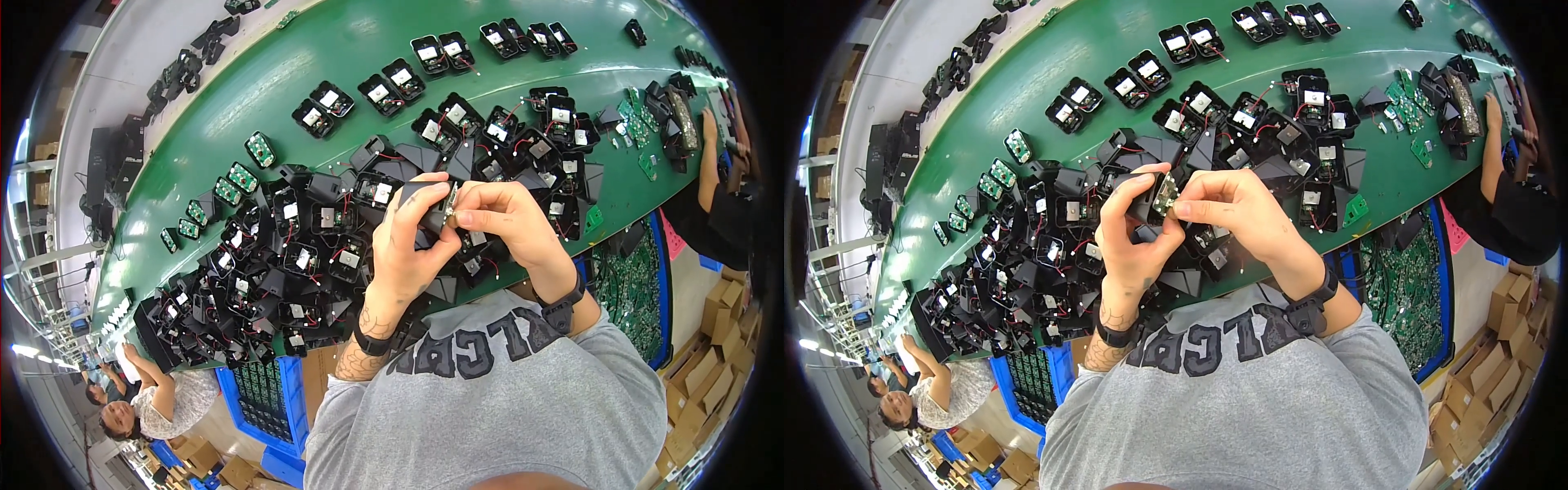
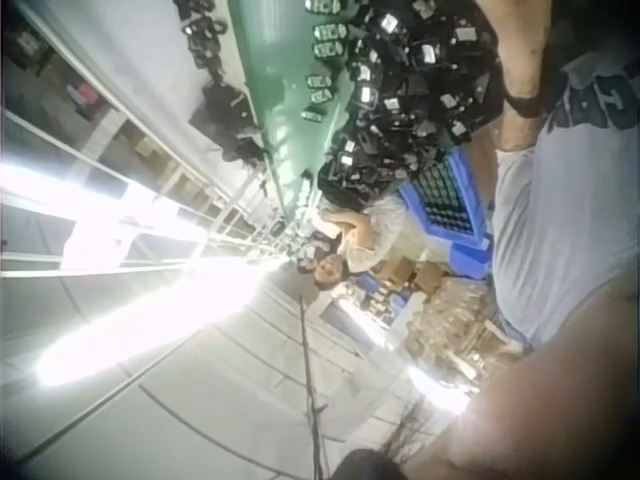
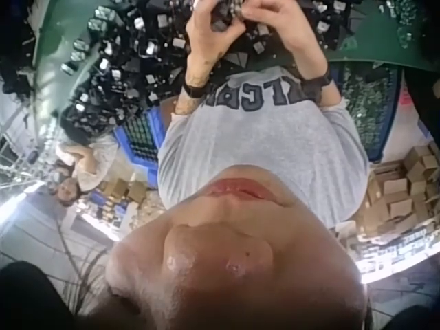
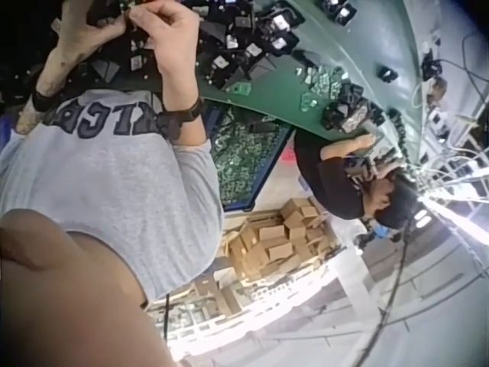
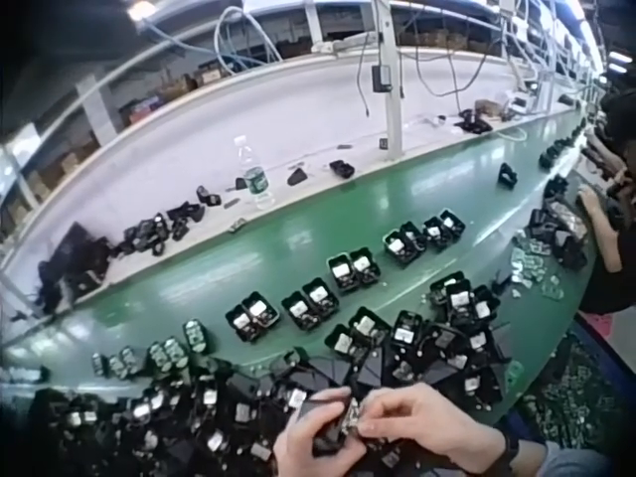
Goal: Assembling small green circuit boards into black plastic device housings.
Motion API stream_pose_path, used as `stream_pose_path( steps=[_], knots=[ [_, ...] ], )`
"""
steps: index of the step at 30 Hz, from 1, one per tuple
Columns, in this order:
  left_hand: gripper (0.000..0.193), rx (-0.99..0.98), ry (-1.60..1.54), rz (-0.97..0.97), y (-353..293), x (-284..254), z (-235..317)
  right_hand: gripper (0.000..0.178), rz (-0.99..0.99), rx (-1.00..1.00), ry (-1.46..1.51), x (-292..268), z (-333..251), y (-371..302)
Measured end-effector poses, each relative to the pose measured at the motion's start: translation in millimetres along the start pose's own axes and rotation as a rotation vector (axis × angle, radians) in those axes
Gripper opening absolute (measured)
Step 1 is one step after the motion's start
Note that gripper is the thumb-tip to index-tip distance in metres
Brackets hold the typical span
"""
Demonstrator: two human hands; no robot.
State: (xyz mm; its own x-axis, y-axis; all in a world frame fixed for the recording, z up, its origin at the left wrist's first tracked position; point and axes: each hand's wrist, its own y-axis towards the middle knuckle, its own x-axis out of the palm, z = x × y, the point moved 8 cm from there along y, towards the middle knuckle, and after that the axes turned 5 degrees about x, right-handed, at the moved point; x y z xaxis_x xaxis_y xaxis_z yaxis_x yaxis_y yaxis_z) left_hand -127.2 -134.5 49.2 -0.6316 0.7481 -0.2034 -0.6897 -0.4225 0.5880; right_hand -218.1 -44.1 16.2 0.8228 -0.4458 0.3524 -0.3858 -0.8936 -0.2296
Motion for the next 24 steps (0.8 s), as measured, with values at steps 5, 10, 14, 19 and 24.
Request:
stream_pose_path(
  steps=[5, 10, 14, 19, 24],
  knots=[
    [0.063, 0.088, 0.091, -0.078, 5, 2, 9, 0.014, -0.063, 0.054, 0.052, -3, 9, 2],
    [0.061, 0.101, 0.254, -0.166, 4, 1, 17, 0.015, -0.056, 0.084, 0.104, -5, 14, 1],
    [0.056, 0.118, 0.363, -0.216, 2, 2, 17, 0.014, -0.063, 0.11, 0.149, -3, 15, 0],
    [0.054, 0.147, 0.272, -0.157, 1, 0, 15, 0.013, -0.066, 0.206, 0.248, -2, 27, -4],
    [0.054, 0.167, 0.225, -0.124, -2, 2, 16, 0.014, -0.02, 0.199, 0.29, 5, 20, -6]
  ],
)
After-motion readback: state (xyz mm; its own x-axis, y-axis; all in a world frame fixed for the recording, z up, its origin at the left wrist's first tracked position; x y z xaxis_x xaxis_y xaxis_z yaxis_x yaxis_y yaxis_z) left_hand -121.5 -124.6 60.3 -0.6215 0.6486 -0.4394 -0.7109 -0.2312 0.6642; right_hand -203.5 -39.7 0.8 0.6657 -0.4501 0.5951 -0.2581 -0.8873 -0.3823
